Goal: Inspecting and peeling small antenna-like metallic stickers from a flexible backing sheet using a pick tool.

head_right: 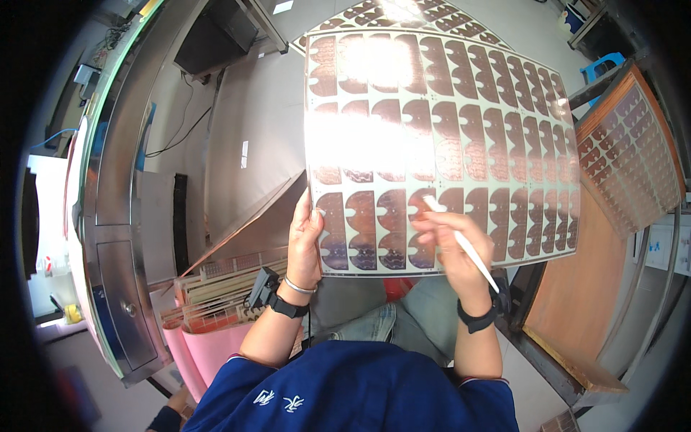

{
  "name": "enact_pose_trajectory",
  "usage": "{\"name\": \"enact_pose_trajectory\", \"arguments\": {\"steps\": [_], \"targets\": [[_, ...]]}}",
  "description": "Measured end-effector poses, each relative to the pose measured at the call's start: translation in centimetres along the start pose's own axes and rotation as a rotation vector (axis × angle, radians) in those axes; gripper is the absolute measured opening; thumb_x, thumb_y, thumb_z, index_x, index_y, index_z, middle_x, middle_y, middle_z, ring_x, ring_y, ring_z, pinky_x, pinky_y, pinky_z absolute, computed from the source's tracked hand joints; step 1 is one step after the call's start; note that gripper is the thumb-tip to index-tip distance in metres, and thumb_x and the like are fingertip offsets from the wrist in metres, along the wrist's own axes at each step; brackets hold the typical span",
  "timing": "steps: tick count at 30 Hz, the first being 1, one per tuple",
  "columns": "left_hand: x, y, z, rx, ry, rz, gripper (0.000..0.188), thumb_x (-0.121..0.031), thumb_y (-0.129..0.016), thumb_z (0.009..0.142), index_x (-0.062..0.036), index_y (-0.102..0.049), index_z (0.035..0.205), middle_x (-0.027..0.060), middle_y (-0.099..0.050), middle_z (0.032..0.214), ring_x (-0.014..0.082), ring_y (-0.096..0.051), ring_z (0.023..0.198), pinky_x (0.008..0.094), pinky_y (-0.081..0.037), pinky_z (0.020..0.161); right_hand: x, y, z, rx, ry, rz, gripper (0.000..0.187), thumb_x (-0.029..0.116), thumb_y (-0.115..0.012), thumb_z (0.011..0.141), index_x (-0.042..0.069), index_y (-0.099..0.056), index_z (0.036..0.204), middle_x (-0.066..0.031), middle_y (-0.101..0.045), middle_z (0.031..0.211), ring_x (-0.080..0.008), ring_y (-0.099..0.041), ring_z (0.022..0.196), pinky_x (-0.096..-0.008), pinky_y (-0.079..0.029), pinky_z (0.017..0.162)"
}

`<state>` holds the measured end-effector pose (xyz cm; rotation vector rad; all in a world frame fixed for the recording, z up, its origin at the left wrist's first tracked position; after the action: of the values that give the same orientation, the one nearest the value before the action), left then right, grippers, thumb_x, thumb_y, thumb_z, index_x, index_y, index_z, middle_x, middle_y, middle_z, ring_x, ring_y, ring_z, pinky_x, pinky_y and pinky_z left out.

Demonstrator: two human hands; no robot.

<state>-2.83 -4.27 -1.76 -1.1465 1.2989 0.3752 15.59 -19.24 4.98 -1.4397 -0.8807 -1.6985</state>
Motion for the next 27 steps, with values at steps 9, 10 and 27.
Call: {"name": "enact_pose_trajectory", "arguments": {"steps": [9, 10, 27], "targets": [[0.3, 0.3, -0.4, 0.047, -0.013, -0.084, 0.060, -0.023, -0.056, 0.096, -0.0007, -0.031, 0.146, 0.0108, -0.039, 0.146, 0.0188, -0.038, 0.133, 0.0330, -0.028, 0.110, -2.0, 9.2, -2.2, -0.655, 0.021, -0.066, 0.039, 0.026, -0.042, 0.102, -0.002, -0.046, 0.130, -0.0194, -0.061, 0.115, -0.0129, -0.058, 0.087, -0.0246, -0.047, 0.074], [0.3, 0.2, -0.3, 0.053, -0.019, -0.086, 0.060, -0.023, -0.056, 0.096, -0.0007, -0.031, 0.146, 0.0108, -0.039, 0.146, 0.0188, -0.038, 0.133, 0.0330, -0.028, 0.110, -1.7, 9.9, -2.5, -0.683, 0.030, -0.135, 0.039, 0.026, -0.041, 0.102, -0.002, -0.045, 0.130, -0.0184, -0.060, 0.117, -0.0137, -0.057, 0.091, -0.0250, -0.046, 0.076], [-0.5, 0.2, -0.3, 0.020, 0.009, -0.045, 0.057, -0.020, -0.054, 0.096, -0.0009, -0.032, 0.145, 0.0097, -0.043, 0.144, 0.0177, -0.040, 0.131, 0.0320, -0.029, 0.109, -8.8, 24.7, -11.8, -1.260, -0.065, -0.304, 0.050, 0.020, -0.054, 0.098, 0.004, -0.033, 0.140, -0.0150, -0.045, 0.135, -0.0200, -0.048, 0.118, -0.0323, -0.044, 0.095]]}}
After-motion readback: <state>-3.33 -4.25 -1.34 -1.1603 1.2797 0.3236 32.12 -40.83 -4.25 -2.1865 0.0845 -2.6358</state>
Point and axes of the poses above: each hand's wrist, its own z-axis towards the middle knuckle, its own y-axis out of the back of the hand, x = y × z, the point moved 6 cm from there along z, towards the middle knuckle
